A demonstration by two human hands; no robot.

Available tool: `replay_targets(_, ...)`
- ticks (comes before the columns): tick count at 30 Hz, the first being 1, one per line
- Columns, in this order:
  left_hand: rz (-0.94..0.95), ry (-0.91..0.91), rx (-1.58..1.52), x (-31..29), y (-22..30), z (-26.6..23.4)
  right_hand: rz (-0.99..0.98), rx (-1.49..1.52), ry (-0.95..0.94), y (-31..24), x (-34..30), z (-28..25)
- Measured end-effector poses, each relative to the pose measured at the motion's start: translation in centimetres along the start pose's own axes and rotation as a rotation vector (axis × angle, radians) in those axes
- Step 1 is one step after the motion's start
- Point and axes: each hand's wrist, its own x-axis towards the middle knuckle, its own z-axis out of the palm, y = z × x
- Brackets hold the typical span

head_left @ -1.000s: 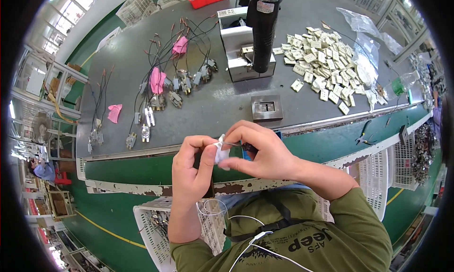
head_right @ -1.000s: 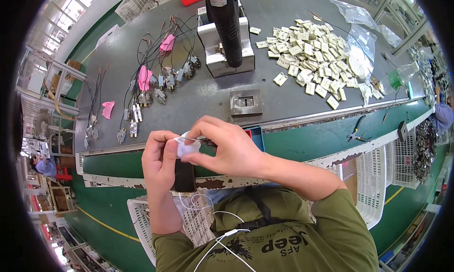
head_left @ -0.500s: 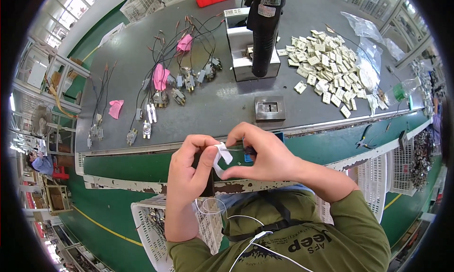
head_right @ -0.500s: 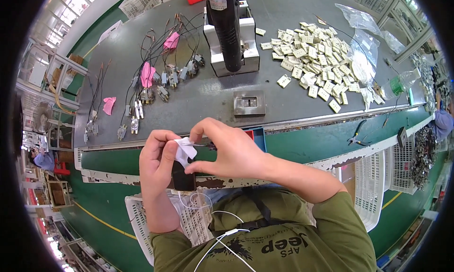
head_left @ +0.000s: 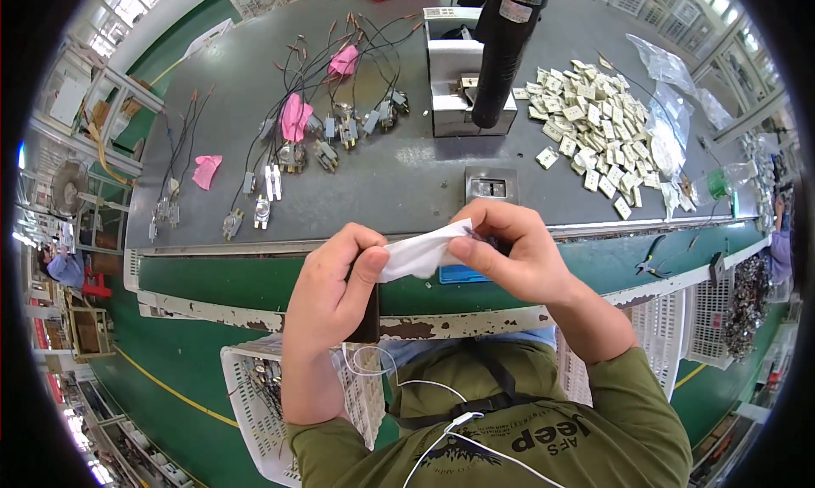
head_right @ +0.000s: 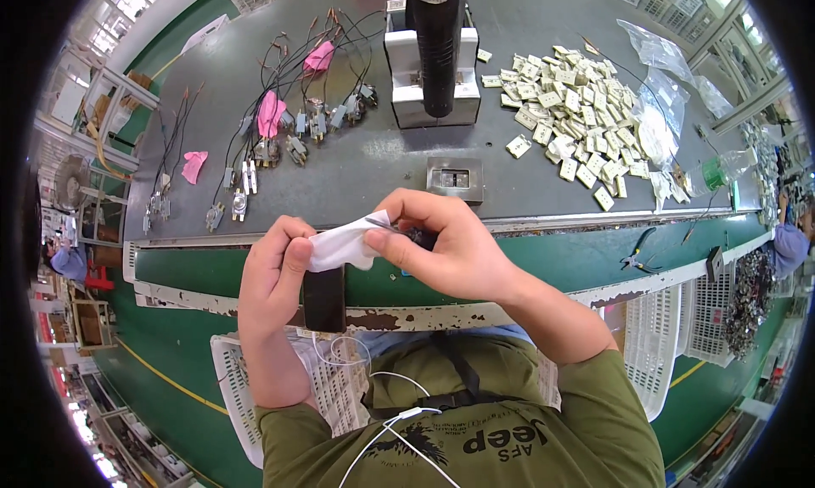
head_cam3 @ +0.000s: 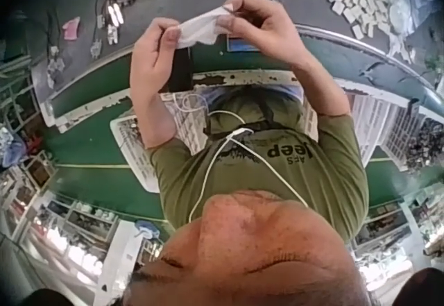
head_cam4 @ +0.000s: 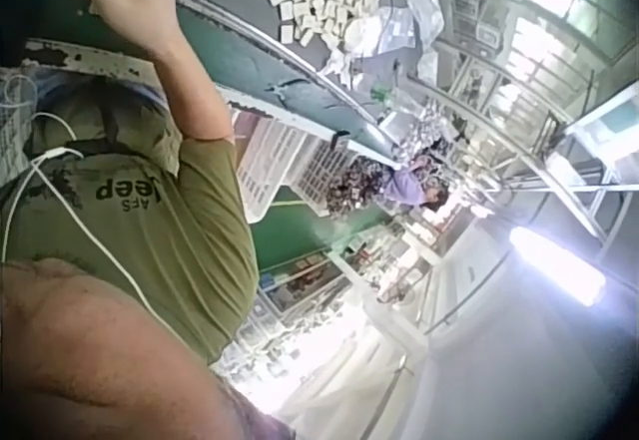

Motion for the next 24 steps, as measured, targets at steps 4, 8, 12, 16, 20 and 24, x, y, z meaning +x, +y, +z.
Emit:
replay_targets(4,0.071,-0.102,-0.137,0.1,-1.0,0.4,0.044,0.043,0.006,-0.6,-0.1,0.0)
replay_targets(8,0.131,-0.225,-0.138,0.3,0.4,0.4,0.068,0.077,0.016,-1.2,-0.2,-0.1)
replay_targets(12,0.143,-0.103,-0.120,0.3,0.0,0.2,0.092,0.100,0.038,-1.5,-0.3,-0.4)
replay_targets(16,0.179,-0.036,-0.172,0.4,-0.1,0.5,0.062,0.071,0.044,-1.5,-0.3,-0.6)
replay_targets(20,0.230,0.048,-0.205,0.5,-0.4,1.2,0.059,0.105,0.056,-1.5,-0.4,-0.7)
replay_targets(24,0.188,0.158,-0.373,0.5,-0.1,2.0,0.058,0.108,0.061,-1.3,-0.5,-0.9)
